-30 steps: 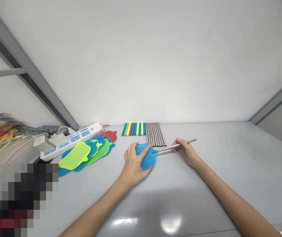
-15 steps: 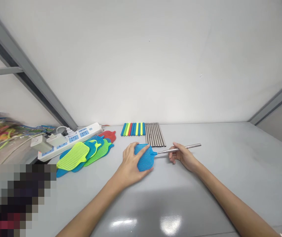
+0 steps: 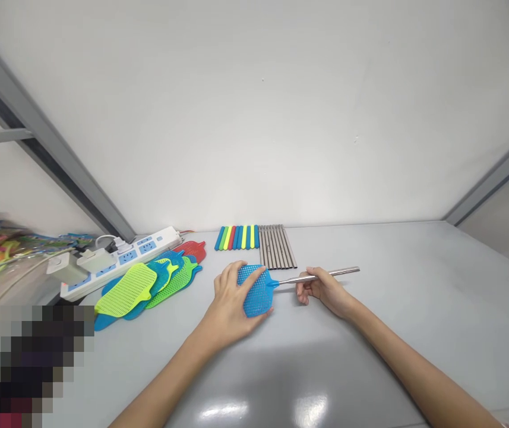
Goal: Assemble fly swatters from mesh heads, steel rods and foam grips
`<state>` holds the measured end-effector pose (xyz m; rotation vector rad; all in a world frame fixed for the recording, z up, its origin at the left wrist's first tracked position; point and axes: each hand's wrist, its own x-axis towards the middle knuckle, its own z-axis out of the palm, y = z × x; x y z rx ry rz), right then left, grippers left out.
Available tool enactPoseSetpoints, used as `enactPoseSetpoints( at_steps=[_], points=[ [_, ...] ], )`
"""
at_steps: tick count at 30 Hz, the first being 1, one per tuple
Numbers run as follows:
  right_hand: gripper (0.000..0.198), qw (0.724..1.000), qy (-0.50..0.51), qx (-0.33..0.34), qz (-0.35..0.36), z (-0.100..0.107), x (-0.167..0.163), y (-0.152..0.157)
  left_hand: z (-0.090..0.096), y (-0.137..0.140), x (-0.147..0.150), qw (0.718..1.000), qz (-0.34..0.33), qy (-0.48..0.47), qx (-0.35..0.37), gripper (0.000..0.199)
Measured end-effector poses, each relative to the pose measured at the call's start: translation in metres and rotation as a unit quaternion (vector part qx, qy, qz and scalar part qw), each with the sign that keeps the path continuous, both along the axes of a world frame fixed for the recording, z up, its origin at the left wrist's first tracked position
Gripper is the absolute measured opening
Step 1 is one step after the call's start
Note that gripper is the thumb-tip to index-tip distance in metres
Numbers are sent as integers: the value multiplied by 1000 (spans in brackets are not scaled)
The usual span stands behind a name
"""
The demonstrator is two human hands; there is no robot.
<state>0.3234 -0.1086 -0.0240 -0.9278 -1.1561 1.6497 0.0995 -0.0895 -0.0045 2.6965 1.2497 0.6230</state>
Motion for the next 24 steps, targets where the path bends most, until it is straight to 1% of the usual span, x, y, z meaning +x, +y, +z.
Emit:
enactPoseSetpoints(
  at_steps=[6, 10, 14, 17, 20, 24],
  points=[
    [45, 999, 14, -3, 31, -2, -3, -1, 2, -1, 1, 1000, 6, 9, 4, 59],
    [45, 999, 27, -9, 40, -3, -5, 0, 3, -1, 0, 1000, 3, 6, 13, 59],
    [44, 998, 30, -9, 45, -2, -5, 0, 4, -1, 1, 1000, 5, 6, 6, 59],
    [45, 999, 1, -1, 47, 1, -8, -3, 4, -3, 3, 1000, 0, 6, -1, 59],
    [43, 996, -43, 24, 70, 2, -12, -6, 1, -7, 6, 1000, -19, 7, -16, 60],
    [44, 995, -53, 34, 79, 0, -15, -8, -3, -12, 10, 999, -30, -5, -29, 62]
  ],
)
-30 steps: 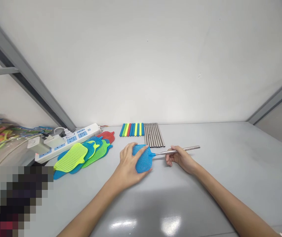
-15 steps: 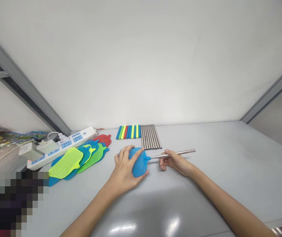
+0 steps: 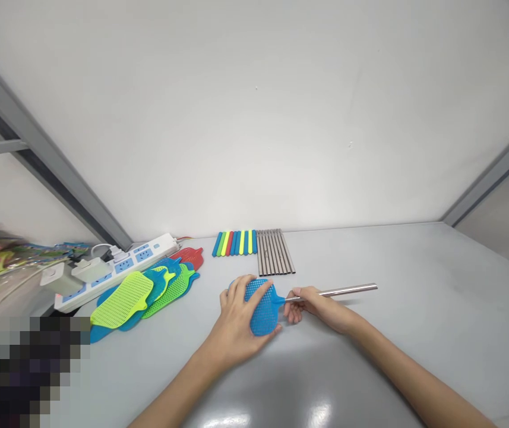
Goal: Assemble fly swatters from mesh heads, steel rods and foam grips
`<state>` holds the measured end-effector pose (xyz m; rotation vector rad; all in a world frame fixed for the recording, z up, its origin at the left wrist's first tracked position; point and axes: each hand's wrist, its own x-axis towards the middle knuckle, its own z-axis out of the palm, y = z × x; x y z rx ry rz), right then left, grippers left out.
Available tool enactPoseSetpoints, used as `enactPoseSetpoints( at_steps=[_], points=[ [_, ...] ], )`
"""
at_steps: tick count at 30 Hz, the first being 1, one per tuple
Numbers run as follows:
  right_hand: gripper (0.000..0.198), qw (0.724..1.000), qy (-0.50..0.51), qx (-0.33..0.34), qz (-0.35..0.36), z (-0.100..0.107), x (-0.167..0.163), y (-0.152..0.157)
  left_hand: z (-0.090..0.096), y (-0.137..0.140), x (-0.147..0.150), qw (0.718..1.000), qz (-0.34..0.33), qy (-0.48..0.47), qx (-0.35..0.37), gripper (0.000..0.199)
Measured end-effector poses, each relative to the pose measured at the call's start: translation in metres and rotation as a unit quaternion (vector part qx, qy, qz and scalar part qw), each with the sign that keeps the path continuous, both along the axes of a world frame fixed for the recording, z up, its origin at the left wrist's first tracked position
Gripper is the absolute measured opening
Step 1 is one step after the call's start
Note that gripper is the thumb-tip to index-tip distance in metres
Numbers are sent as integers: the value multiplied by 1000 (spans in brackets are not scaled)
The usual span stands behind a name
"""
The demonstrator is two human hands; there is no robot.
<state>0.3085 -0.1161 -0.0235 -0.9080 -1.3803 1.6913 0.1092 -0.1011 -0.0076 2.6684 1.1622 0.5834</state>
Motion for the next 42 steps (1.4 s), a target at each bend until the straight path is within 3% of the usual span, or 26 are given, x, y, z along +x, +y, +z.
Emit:
enactPoseSetpoints(
  at_steps=[11, 17, 25, 30, 37, 42],
  points=[
    [49, 999, -47, 15, 4, -4, 4, 3, -1, 1, 0, 1000, 2, 0, 19, 61],
    [49, 998, -38, 0, -43, -4, 2, 5, 0, 4, -2, 1000, 7, 1, 26, 61],
    [44, 998, 2, -23, -65, -3, 4, 3, 2, 5, -2, 999, 13, -3, 31, 63],
    [45, 994, 85, -42, -53, -4, 10, 4, 6, 8, -5, 999, 27, -4, 33, 62],
    [49, 963, 160, -26, -216, -10, 8, 5, 14, 15, -17, 999, 26, 17, 19, 62],
    [47, 974, 102, -15, -204, -14, 6, 6, 19, 18, -22, 999, 9, 31, 19, 63]
  ],
)
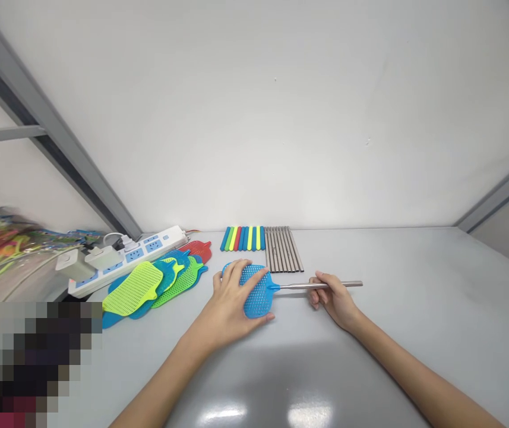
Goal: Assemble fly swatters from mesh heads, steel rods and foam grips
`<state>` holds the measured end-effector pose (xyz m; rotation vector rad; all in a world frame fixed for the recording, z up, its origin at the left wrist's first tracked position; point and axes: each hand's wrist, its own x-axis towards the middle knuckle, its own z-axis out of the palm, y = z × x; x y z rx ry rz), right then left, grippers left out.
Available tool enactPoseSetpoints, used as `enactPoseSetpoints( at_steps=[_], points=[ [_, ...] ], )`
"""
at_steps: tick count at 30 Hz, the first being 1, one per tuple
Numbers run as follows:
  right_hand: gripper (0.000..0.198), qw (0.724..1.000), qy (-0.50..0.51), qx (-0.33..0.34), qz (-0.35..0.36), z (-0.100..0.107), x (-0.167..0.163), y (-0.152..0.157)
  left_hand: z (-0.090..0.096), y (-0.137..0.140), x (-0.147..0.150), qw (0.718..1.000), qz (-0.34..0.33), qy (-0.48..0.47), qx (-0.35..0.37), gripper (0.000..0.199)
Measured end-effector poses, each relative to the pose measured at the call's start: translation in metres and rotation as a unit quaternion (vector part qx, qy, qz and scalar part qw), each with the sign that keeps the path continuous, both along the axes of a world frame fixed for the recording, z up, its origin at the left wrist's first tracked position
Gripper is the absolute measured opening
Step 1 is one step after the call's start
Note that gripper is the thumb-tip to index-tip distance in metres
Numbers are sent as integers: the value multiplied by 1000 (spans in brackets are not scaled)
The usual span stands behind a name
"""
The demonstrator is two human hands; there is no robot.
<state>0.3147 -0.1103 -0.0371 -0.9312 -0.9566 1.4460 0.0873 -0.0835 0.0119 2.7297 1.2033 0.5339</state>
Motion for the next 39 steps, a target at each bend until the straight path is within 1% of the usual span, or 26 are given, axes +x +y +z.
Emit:
enactPoseSetpoints(
  at_steps=[5, 11, 15, 21, 28, 39],
  points=[
    [49, 999, -30, -8, 27, 1, 1, 0, 2, 1, -2, 1000, -20, 18, -3, 65],
    [49, 999, 1, -17, 45, -3, 4, 1, -8, -2, 3, 1000, -6, 13, -11, 59],
    [49, 999, 12, -16, 51, -1, 5, 1, -11, -3, 5, 1000, 0, 9, -19, 58],
    [49, 998, 19, -2, 56, 3, 4, 0, -11, -5, 5, 1000, 0, 9, -22, 58],
    [47, 998, 28, 12, 62, 1, 7, 0, -14, -5, 8, 999, -4, 8, -33, 57],
    [47, 996, 12, 22, 82, 1, 7, 1, -14, -6, 9, 999, -3, 6, -42, 58]
  ],
)
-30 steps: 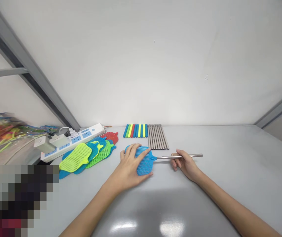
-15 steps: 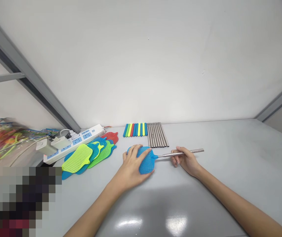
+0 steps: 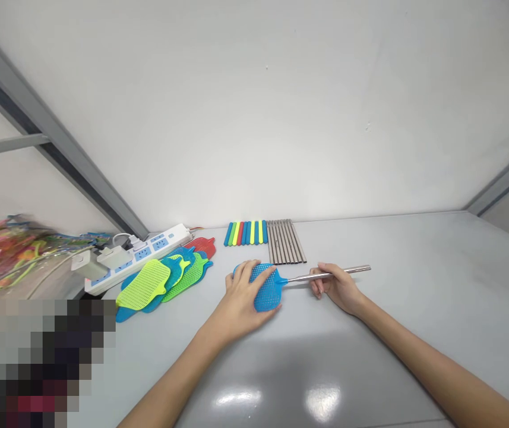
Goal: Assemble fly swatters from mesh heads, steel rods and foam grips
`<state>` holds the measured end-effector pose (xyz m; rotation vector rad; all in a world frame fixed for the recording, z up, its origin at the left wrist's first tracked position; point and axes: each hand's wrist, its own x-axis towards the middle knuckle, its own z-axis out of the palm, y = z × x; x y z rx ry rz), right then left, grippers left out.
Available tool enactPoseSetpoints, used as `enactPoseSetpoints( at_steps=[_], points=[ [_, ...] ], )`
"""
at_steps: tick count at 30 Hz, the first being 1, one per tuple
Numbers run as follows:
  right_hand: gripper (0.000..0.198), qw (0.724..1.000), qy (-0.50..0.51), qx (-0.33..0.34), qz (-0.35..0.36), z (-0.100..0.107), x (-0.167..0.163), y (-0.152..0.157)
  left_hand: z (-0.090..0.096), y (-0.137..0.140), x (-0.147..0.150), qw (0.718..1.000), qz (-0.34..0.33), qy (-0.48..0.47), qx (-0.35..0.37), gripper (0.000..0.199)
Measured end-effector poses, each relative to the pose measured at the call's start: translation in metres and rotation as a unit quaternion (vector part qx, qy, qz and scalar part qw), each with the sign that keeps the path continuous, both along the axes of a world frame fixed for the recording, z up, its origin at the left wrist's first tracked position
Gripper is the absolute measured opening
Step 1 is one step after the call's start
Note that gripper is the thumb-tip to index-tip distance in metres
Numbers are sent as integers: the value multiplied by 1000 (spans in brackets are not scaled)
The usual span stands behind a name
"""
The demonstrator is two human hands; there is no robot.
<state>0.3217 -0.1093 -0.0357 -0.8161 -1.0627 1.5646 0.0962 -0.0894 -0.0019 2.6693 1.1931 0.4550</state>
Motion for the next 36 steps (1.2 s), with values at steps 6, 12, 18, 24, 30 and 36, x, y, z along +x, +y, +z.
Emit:
enactPoseSetpoints(
  at_steps=[6, 12, 18, 24, 30, 36],
  points=[
    [47, 1000, -5, 4, 7, 0, 0, -1, 1, -1, 0, 1000, 3, 2, 3, 57],
    [45, 999, -30, -5, 19, 0, 0, -1, 3, -3, 1, 999, 19, 5, 25, 56],
    [44, 998, -54, -8, 22, 0, 0, -2, 6, -4, 3, 999, 27, 8, 44, 57],
    [45, 997, -67, -3, 44, 1, 0, -1, 9, -5, 3, 998, 24, -8, 60, 54],
    [45, 994, -90, 4, 61, 3, 0, -1, 7, -5, 3, 997, 26, 14, 73, 54],
    [45, 993, -98, 14, 59, 2, 0, 0, 6, -6, 4, 997, 27, 18, 66, 54]
  ],
)
